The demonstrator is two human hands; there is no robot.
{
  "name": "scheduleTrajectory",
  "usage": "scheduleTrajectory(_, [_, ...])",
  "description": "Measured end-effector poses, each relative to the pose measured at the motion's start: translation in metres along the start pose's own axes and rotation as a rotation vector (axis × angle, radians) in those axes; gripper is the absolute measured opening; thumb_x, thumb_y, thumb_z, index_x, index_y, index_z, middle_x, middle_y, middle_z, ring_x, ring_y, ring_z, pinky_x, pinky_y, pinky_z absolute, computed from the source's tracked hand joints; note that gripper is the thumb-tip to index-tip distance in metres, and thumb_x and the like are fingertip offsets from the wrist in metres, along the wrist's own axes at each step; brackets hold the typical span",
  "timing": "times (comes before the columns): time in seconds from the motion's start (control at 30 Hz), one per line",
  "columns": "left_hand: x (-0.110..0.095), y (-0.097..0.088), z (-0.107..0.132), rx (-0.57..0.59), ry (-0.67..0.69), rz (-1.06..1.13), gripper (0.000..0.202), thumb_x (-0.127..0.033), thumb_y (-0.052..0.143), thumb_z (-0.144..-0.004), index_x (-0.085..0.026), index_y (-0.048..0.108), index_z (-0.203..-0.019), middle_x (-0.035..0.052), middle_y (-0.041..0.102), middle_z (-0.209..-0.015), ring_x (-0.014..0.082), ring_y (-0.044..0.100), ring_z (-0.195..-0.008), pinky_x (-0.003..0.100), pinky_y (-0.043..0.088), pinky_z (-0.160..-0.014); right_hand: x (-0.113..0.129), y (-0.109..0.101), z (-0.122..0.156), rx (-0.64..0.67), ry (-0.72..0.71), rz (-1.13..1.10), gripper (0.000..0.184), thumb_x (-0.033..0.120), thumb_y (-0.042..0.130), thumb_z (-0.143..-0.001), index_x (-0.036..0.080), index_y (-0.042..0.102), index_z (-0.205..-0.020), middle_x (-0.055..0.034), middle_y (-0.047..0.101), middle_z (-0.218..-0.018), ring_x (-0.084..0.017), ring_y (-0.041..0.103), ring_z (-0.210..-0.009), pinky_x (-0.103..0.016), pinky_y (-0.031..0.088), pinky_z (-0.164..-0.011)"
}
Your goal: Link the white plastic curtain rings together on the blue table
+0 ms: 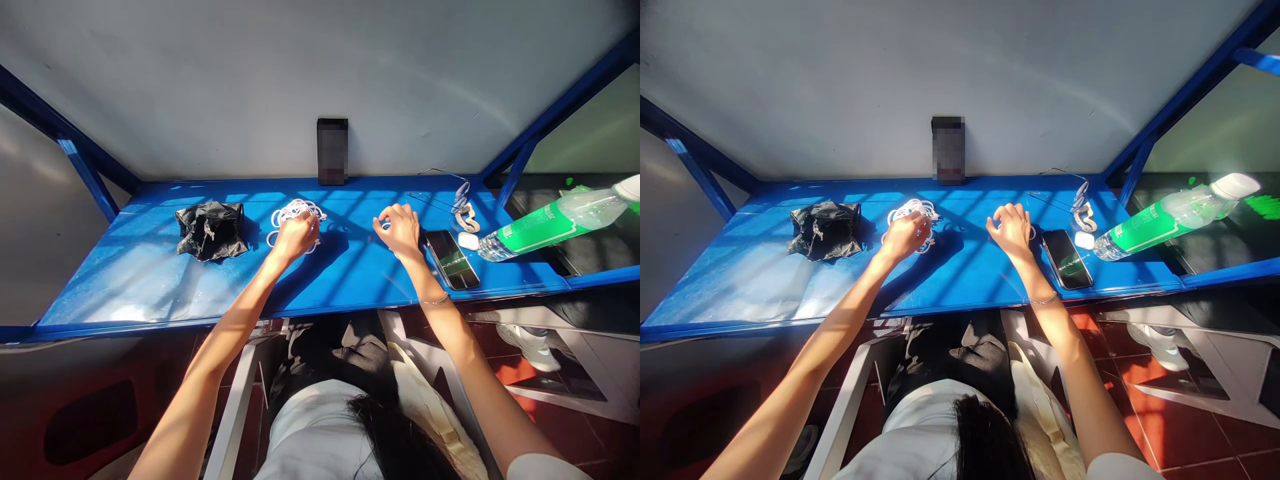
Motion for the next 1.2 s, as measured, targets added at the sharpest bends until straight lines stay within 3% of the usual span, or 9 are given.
scheduleTrajectory(0.13, [0.016, -0.01, -0.001, -0.03, -0.1, -0.191, 0.027, -0.022, 0.039, -0.092, -0.014, 0.064, -0.085, 0.0111, 0.062, -0.09, 0.019, 0.058, -0.072, 0.026, 0.036, -0.061, -0.022, 0.008, 0.001, 0.068, 0.035, 0.127, 0.033, 0.045, 0.056, -0.086, 0.018, 0.054, -0.067, -0.0112, 0.057, -0.084, -0.032, 0.047, -0.099, -0.047, 0.033, -0.087])
scheduleTrajectory(0.23, [0.019, -0.015, 0.0, -0.037, -0.14, -0.233, 0.027, -0.022, 0.04, -0.092, -0.015, 0.065, -0.089, 0.0105, 0.062, -0.094, 0.0183, 0.059, -0.072, 0.025, 0.037, -0.06, -0.025, 0.015, 0.003, 0.138, 0.029, 0.124, 0.035, 0.044, 0.053, -0.088, 0.017, 0.056, -0.066, -0.011, 0.056, -0.082, -0.033, 0.047, -0.099, -0.049, 0.031, -0.087])
scheduleTrajectory(0.43, [0.015, -0.016, 0.002, -0.01, -0.176, -0.279, 0.027, -0.023, 0.041, -0.093, -0.014, 0.065, -0.103, 0.0121, 0.061, -0.106, 0.0205, 0.062, -0.083, 0.026, 0.041, -0.065, -0.01, 0.012, 0.0, 0.115, -0.031, 0.029, 0.027, 0.033, 0.047, -0.091, 0.022, 0.057, -0.069, -0.0085, 0.06, -0.086, -0.03, 0.049, -0.095, -0.046, 0.035, -0.085])
scheduleTrajectory(0.57, [0.017, -0.017, 0.003, -0.014, -0.187, -0.243, 0.027, -0.026, 0.043, -0.094, -0.014, 0.065, -0.102, 0.0115, 0.061, -0.105, 0.0192, 0.061, -0.082, 0.025, 0.042, -0.066, 0.013, 0.004, -0.002, 0.166, -0.153, -0.275, 0.021, 0.037, 0.047, -0.094, 0.024, 0.058, -0.082, -0.0052, 0.062, -0.094, -0.025, 0.051, -0.095, -0.04, 0.04, -0.084])
scheduleTrajectory(0.67, [0.016, -0.019, 0.002, -0.081, -0.133, -0.081, 0.025, -0.026, 0.045, -0.092, -0.015, 0.066, -0.096, 0.0095, 0.062, -0.099, 0.0161, 0.059, -0.077, 0.024, 0.042, -0.066, 0.032, 0.001, 0.002, 0.235, -0.213, -0.501, 0.021, 0.04, 0.047, -0.095, 0.024, 0.059, -0.088, -0.0045, 0.063, -0.096, -0.022, 0.053, -0.094, -0.038, 0.041, -0.083])
scheduleTrajectory(0.77, [0.01, -0.016, 0.0, -0.093, -0.046, 0.205, 0.024, -0.029, 0.049, -0.09, -0.014, 0.067, -0.09, 0.0075, 0.063, -0.089, 0.0137, 0.056, -0.069, 0.023, 0.042, -0.064, 0.045, 0.0, 0.007, 0.243, -0.273, -0.591, 0.016, 0.037, 0.053, -0.093, 0.024, 0.061, -0.087, -0.0068, 0.066, -0.099, -0.026, 0.053, -0.098, -0.042, 0.041, -0.085])
scheduleTrajectory(1.0, [-0.013, 0.016, 0.007, 0.142, -0.082, 0.684, 0.043, -0.052, 0.05, -0.089, -0.012, 0.066, -0.091, 0.0059, 0.065, -0.085, 0.0087, 0.053, -0.052, 0.021, 0.04, -0.051, 0.057, 0.012, 0.016, 0.34, -0.373, -0.606, 0.016, 0.036, 0.058, -0.089, 0.027, 0.068, -0.081, -0.0103, 0.064, -0.104, -0.029, 0.052, -0.098, -0.048, 0.039, -0.091])
scheduleTrajectory(1.2, [-0.023, 0.03, 0.011, 0.197, -0.129, 0.853, 0.044, -0.055, 0.054, -0.086, -0.013, 0.062, -0.08, -0.0016, 0.053, -0.054, 0.0078, 0.048, -0.045, 0.019, 0.035, -0.045, 0.064, 0.013, 0.022, 0.406, -0.293, -0.708, 0.008, 0.035, 0.065, -0.083, 0.03, 0.069, -0.077, -0.0117, 0.059, -0.105, -0.031, 0.05, -0.098, -0.047, 0.043, -0.086])
Point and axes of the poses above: each hand's wrist, its own z-axis away from the middle knuckle, its own y-axis out of the palm, x = y × z, the point moved 5 cm from there along -z, towards the middle knuckle
